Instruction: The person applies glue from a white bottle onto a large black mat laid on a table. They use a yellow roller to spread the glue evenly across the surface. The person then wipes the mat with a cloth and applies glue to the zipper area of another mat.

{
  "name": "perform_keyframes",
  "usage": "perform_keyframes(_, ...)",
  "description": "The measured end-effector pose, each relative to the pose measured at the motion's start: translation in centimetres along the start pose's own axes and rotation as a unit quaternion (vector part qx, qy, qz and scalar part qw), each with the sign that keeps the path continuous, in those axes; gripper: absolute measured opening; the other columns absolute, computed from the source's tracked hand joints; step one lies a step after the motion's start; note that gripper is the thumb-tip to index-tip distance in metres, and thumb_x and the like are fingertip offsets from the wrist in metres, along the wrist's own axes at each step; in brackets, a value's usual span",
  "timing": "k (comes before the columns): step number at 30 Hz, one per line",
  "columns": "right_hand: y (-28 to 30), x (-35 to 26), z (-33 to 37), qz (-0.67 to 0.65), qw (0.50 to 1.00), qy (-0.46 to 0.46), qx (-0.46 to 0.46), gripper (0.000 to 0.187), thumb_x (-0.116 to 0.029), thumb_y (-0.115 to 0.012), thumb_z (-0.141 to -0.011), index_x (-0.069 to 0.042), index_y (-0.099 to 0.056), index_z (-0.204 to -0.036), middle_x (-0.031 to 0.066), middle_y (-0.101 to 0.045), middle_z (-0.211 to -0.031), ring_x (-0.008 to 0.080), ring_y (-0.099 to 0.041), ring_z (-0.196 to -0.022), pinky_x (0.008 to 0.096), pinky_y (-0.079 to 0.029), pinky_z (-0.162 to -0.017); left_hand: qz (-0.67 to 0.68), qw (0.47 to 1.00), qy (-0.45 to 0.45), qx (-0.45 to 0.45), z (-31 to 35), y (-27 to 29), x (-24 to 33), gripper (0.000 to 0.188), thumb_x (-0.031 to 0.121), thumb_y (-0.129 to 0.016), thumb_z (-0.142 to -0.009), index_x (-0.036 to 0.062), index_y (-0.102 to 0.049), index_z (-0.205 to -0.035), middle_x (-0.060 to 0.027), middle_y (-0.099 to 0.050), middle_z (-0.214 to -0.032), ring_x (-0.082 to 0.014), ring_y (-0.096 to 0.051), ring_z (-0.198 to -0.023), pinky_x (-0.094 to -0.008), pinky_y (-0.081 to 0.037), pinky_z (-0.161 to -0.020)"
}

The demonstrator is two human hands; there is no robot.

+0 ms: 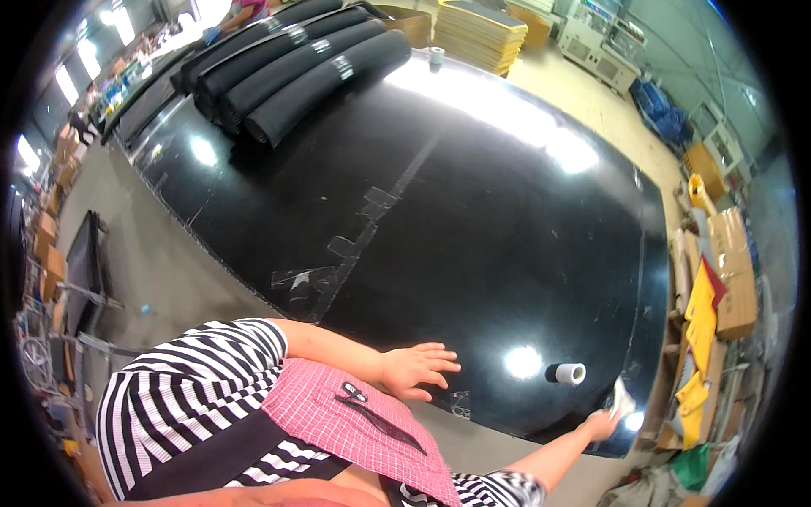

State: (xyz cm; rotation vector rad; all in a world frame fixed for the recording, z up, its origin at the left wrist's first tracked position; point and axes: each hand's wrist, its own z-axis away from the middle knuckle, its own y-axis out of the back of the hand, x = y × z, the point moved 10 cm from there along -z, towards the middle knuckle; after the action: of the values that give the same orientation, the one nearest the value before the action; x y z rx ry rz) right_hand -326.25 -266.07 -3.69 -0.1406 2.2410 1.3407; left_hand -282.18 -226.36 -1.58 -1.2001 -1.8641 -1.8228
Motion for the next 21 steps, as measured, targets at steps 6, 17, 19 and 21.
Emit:
perform_keyframes(6,11.4,9.1,13.7,-0.371,0.902,-0.196,0.095,0.049,-0.031,-0.052,-0.099,0.008,-0.062,-0.128,0.0214,-0.066,-0.125,0.0316,-0.065,-0.112,0.0439,-0.053,-0.097,0.297,0.954,-0.009,-0.031,7.8,3.9,1.1,0.04,0.02,-0.069,-0.092,0.0085,-0.062,-0.129,-0.0133,-0.063,-0.127,-0.0308,-0.057,-0.122,-0.0426,-0.045,-0.105)
perform_keyframes(17,18.6,-39.7,44.9,-0.691,0.665,-0.101,-0.264,0.052,-0.029,-0.052,-0.099,0.009,-0.054,-0.135,0.0201,-0.059,-0.134,0.0339,-0.058,-0.122,0.0457,-0.048,-0.104,0.368,0.894,0.251,0.051,57.8,16.2,-8.4,0.06,0.03,-0.07,-0.097,0.0067,-0.047,-0.147,-0.0156,-0.054,-0.146,-0.0279,-0.057,-0.129,-0.0419,-0.046,-0.108)
perform_keyframes(19,17.4,-48.4,51.4,-0.711,0.604,-0.089,-0.348,0.053,-0.029,-0.053,-0.099,0.009,-0.053,-0.136,0.0199,-0.057,-0.136,0.0343,-0.057,-0.124,0.046,-0.048,-0.105,0.37,0.868,0.316,0.102,67.9,18.3,-7.4,0.064,0.034,-0.069,-0.097,0.007,-0.044,-0.15,-0.018,-0.051,-0.149,-0.0287,-0.054,-0.133,-0.0422,-0.044,-0.11)
perform_keyframes(21,15.5,-57.0,58.4,-0.718,0.541,-0.079,-0.431,0.054,-0.028,-0.053,-0.099,0.009,-0.051,-0.138,0.0196,-0.056,-0.138,0.0348,-0.056,-0.126,0.0463,-0.047,-0.107,0.351,0.844,0.375,0.154,76.7,19.4,-6.5,0.065,0.035,-0.069,-0.097,0.0071,-0.044,-0.15,-0.0192,-0.049,-0.151,-0.0297,-0.053,-0.135,-0.0432,-0.042,-0.111)
